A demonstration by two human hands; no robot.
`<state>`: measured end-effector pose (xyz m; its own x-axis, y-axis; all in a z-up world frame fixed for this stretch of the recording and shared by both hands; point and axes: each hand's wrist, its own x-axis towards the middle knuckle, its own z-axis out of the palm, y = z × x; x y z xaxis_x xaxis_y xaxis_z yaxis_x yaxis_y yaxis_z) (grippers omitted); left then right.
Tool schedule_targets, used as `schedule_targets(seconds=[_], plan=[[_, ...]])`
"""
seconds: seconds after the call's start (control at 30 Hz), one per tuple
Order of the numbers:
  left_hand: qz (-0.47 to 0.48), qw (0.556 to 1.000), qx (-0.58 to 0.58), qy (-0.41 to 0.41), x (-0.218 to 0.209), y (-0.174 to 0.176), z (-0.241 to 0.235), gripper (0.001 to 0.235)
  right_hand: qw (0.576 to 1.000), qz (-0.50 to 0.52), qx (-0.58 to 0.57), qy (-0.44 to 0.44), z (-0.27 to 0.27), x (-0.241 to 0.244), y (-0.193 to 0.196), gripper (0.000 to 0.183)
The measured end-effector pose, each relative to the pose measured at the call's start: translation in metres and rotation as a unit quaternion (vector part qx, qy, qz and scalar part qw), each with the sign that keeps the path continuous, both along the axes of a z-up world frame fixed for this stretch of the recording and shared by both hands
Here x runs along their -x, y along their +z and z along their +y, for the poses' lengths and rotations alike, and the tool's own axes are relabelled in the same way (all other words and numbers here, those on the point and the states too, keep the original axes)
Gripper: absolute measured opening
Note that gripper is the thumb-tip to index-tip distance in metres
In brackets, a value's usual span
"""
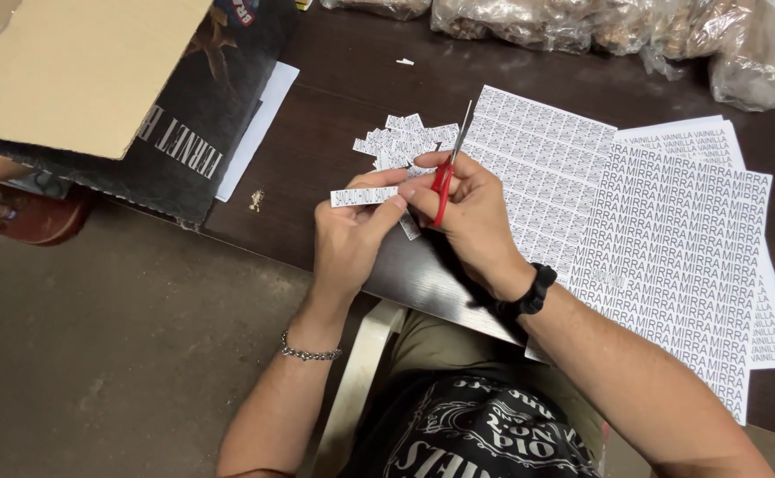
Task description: Cutting printed sheets of paper into individual labels using scissors
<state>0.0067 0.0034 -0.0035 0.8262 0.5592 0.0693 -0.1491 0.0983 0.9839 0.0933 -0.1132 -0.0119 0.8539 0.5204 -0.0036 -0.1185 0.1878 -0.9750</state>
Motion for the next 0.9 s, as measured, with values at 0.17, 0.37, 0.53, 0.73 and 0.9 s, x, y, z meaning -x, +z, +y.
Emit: schedule_targets(seconds=[0.17, 0.37, 0.53, 0.73, 0.9], plan=[[-0.019, 1.0, -0.003, 0.02, 0.007, 0.0, 0.014, 0.019, 1.0, -0.008, 0.008, -0.017, -0.007, -0.002, 0.006, 0.039], [-0.056, 0.993, 0.044, 0.096, 0.005, 0.009, 0.019, 0.018, 0.998, 0.008, 0.019, 0.059, -0.012, 0.009, 0.004, 0.034], [-0.067, 0.984, 0.127, 0.104, -0.005, 0.0, 0.009, 0.022, 0.976, 0.02, 0.036, 0.214, -0.01, 0.028, 0.012, 0.033], [-0.028, 0.984, 0.165, 0.063, -0.006, 0.009, -0.01, 0.023, 0.975, 0.017, 0.04, 0.216, -0.006, 0.023, 0.014, 0.021], [-0.037, 0.984, 0.158, 0.078, -0.008, 0.008, -0.013, 0.022, 0.978, 0.001, 0.031, 0.206, -0.006, 0.023, 0.008, 0.019]])
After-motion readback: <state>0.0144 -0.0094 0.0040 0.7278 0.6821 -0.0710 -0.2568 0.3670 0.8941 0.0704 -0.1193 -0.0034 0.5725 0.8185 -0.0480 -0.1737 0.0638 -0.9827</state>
